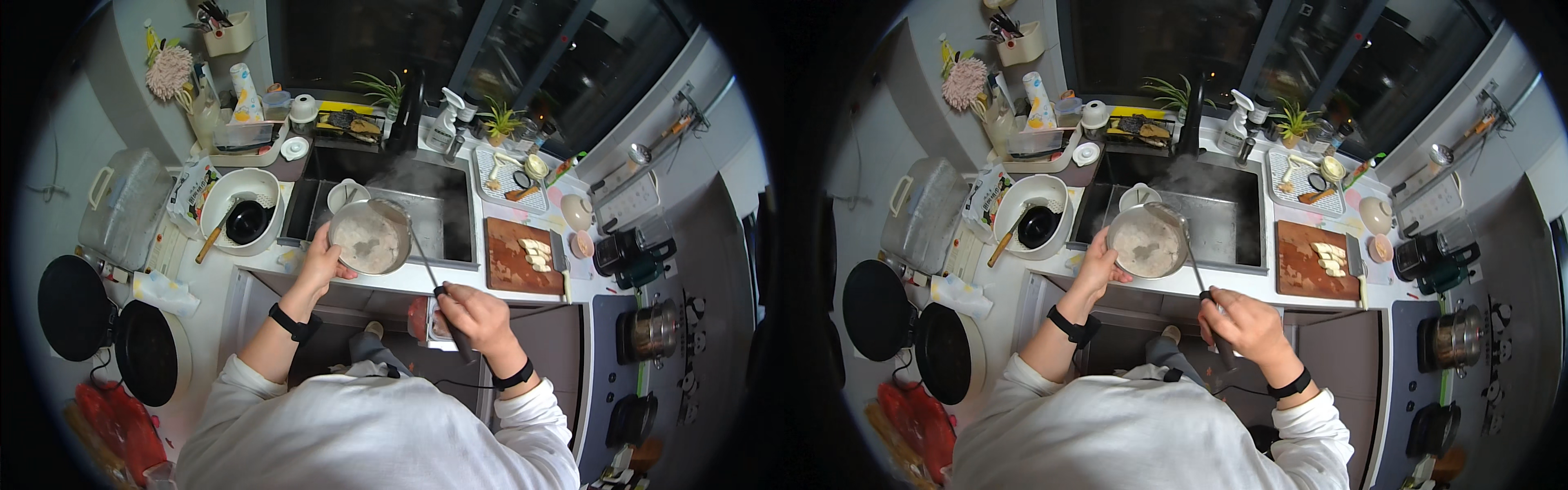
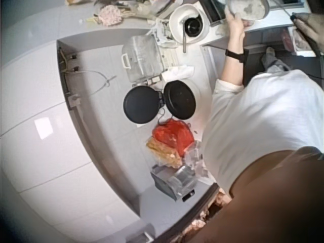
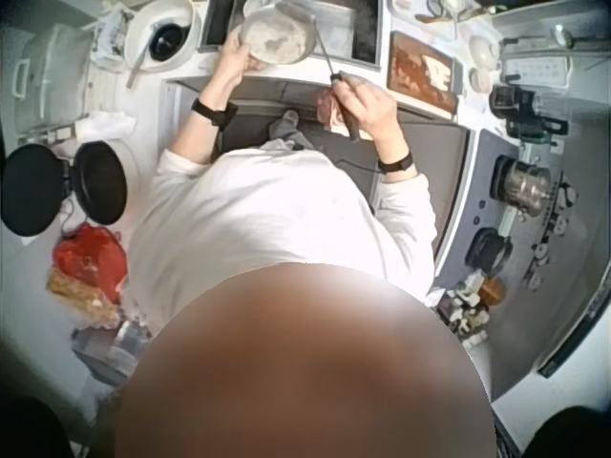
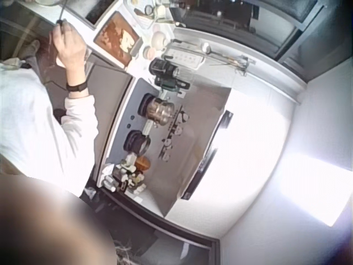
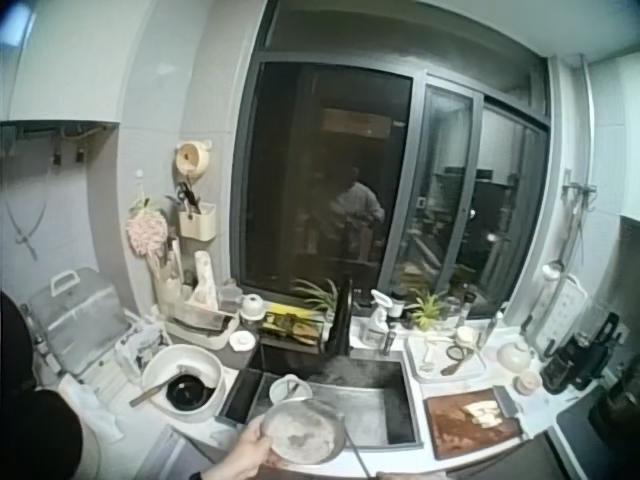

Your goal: The person uses a ladle to transfer dumplings from a pot of boiling water into a metal bowl. The person then carries the bowl to the sink, rinses the dumplings under running water, and returns the bowl to the counter.

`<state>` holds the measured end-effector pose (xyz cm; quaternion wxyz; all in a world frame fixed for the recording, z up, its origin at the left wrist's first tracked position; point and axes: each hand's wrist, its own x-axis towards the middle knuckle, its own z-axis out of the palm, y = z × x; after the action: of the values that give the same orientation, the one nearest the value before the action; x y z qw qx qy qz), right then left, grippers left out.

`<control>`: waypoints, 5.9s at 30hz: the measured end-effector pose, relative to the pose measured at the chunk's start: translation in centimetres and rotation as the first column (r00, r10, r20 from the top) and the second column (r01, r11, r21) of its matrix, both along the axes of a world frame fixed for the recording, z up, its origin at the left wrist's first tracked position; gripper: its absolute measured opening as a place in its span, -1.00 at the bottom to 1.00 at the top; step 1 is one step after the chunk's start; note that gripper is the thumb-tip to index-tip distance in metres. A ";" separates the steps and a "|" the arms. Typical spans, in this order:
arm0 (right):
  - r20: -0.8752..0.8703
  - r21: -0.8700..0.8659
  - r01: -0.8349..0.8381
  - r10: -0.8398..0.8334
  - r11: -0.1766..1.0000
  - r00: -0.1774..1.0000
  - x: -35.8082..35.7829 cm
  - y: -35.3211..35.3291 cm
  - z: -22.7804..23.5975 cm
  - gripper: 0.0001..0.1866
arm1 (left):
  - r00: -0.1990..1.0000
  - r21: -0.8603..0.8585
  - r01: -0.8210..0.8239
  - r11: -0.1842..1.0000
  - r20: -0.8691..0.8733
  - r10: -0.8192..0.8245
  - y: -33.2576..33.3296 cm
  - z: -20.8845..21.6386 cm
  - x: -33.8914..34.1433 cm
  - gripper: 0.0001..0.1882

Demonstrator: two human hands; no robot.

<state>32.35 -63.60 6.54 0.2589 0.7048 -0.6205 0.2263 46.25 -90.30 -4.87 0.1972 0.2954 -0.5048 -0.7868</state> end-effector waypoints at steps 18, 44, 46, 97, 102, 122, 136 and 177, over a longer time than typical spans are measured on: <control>0.428 0.351 0.379 -0.507 0.856 0.748 -26.9 -23.3 -12.4 -0.54 | 0.986 0.036 -0.156 0.987 0.060 0.154 -6.7 -3.8 -5.8 -0.38; 0.305 0.455 0.314 -0.477 0.833 0.824 -30.6 -33.1 -21.0 -0.67 | 0.991 0.115 -0.039 0.993 0.132 0.023 -11.4 -7.6 -10.9 -0.37; 0.315 0.434 0.323 -0.478 0.841 0.820 -29.9 -32.8 -20.8 -0.67 | 0.991 0.128 -0.002 0.992 0.135 -0.015 -11.6 -7.8 -11.4 -0.38; 0.544 0.257 0.342 -0.428 0.904 0.721 -9.2 -14.5 -11.4 -0.76 | 0.936 0.248 0.119 0.961 0.295 -0.192 -10.7 -19.7 -18.4 -0.49; 0.565 0.225 0.459 -0.499 0.859 0.657 -10.3 -12.1 -10.9 -0.73 | 0.931 0.279 0.188 0.942 0.255 -0.262 -11.7 -19.9 -17.8 -0.44; 0.641 0.174 0.587 -0.544 0.791 0.542 -11.6 -9.1 -11.8 -0.74 | 0.874 0.447 0.193 0.874 0.327 -0.360 -12.8 -22.0 -17.2 -0.46; 0.668 0.102 0.659 -0.542 0.745 0.510 -11.6 -7.4 -11.5 -0.75 | 0.860 0.692 -0.152 0.705 0.444 -0.251 -12.8 -23.9 -19.0 -0.73; 0.642 0.039 0.646 -0.515 0.762 0.569 -12.7 -6.6 -10.2 -0.78 | 0.685 -0.681 0.728 -0.076 0.721 0.104 -12.2 -8.5 -24.8 -0.41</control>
<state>19.60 -70.20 -3.70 0.1704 0.3155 -0.8403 0.4065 21.44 -102.50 -13.37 -0.0314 0.1532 -0.9833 -0.0932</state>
